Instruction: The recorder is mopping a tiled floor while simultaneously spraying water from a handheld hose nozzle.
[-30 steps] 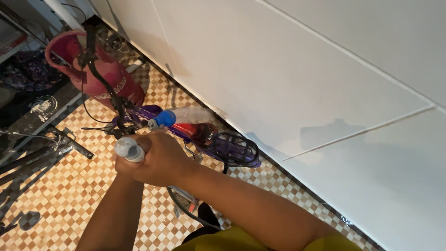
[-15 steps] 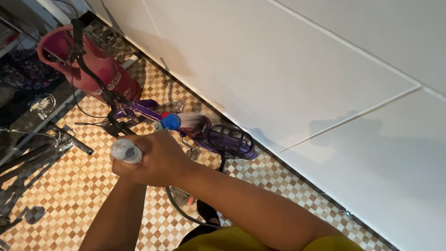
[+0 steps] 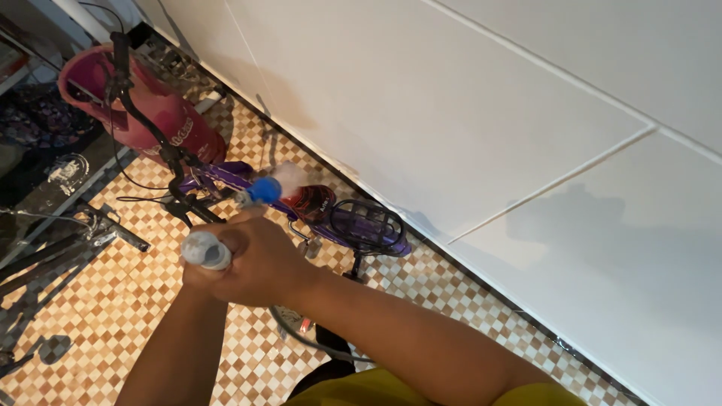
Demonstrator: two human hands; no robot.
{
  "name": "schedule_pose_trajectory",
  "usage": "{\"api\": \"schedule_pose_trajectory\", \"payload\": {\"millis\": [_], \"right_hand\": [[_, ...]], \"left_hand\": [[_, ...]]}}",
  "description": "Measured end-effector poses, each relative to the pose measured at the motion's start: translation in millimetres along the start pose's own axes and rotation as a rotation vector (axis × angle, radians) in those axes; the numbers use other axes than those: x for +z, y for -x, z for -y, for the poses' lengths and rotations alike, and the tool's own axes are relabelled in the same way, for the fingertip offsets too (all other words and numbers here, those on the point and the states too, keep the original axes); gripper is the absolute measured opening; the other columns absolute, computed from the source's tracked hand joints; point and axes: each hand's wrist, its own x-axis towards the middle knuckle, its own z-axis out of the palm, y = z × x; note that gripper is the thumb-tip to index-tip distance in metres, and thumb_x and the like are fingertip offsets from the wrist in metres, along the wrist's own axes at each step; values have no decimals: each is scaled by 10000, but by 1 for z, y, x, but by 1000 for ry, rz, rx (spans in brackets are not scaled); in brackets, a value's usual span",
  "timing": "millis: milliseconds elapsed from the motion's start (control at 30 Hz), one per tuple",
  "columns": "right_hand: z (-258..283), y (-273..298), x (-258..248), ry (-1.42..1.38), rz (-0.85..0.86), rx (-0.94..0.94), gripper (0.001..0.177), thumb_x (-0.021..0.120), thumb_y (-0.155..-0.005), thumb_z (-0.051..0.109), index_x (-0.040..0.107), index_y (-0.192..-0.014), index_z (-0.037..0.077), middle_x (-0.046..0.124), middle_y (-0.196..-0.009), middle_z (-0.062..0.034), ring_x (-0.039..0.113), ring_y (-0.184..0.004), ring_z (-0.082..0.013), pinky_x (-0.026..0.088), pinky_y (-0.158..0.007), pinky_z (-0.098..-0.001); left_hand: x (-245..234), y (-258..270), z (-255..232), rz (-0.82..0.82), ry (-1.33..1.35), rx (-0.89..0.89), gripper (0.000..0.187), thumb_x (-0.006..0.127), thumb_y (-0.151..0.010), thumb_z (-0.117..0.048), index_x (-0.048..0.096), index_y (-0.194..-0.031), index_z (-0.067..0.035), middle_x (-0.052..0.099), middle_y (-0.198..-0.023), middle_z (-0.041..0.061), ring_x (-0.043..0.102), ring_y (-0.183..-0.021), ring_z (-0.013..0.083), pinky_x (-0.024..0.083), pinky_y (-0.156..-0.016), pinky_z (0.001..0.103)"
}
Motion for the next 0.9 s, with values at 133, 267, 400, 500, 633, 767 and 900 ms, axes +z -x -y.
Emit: {"api": "schedule_pose_trajectory", "payload": {"millis": [133,267,400,500,633,767,900], "right_hand": [[-10,10,10,-55,71,18,348,735,-828,299,700,-1152,178,736,-884,-65,736,-809,-250,575,-777,-369],[-4,12,7,-14,43,9,449,737,-727,261,704,-1162,153,741,-961,-85,729,-861,-276,572,-794,-393],[-13,15,12,22,-33,-56,229,749,-874,304,706,-1049,164,757,-928,-63,748,-829,-242,575,-785,-356],[-12,14,9,-67,5,-88,201,721,-909,308,678,-1036,158,751,-876,-52,759,-785,-228,591,-790,-338],[-5,16,3,-23,-25,-48,284,725,-901,322,676,-1122,150,727,-813,-71,738,-733,-261,578,-742,-358],[-11,20,-1,-17,-13,-38,188,715,-922,304,668,-1032,159,732,-789,-62,753,-726,-242,589,-749,-345],[-14,21,-5,-40,-24,-103,316,703,-853,268,656,-1139,144,727,-843,-90,731,-738,-273,577,-732,-361]], "left_hand": [[-20,-36,6,-10,-63,-19,313,831,-927,-332,603,-1043,-153,584,-859,7,543,-707,157,461,-649,335],[11,-27,-19,23,-252,5,245,731,-857,-355,634,-1015,-195,582,-755,-6,578,-638,153,490,-601,361],[40,14,-31,25,-228,-44,264,763,-886,-349,599,-963,-158,595,-756,21,614,-640,181,518,-611,371],[71,52,-38,-68,-266,-131,252,786,-880,-361,629,-932,-170,589,-734,24,582,-608,166,486,-575,337],[96,65,-36,71,-336,-241,317,736,-886,-402,580,-848,-128,546,-628,44,513,-533,193,445,-511,363],[109,60,-30,363,-47,-381,253,668,-987,-271,527,-831,-131,489,-590,15,468,-546,144,432,-575,361],[114,60,-33,426,-264,-409,352,626,-994,-320,460,-780,-95,420,-552,17,476,-530,212,402,-548,380]]}}
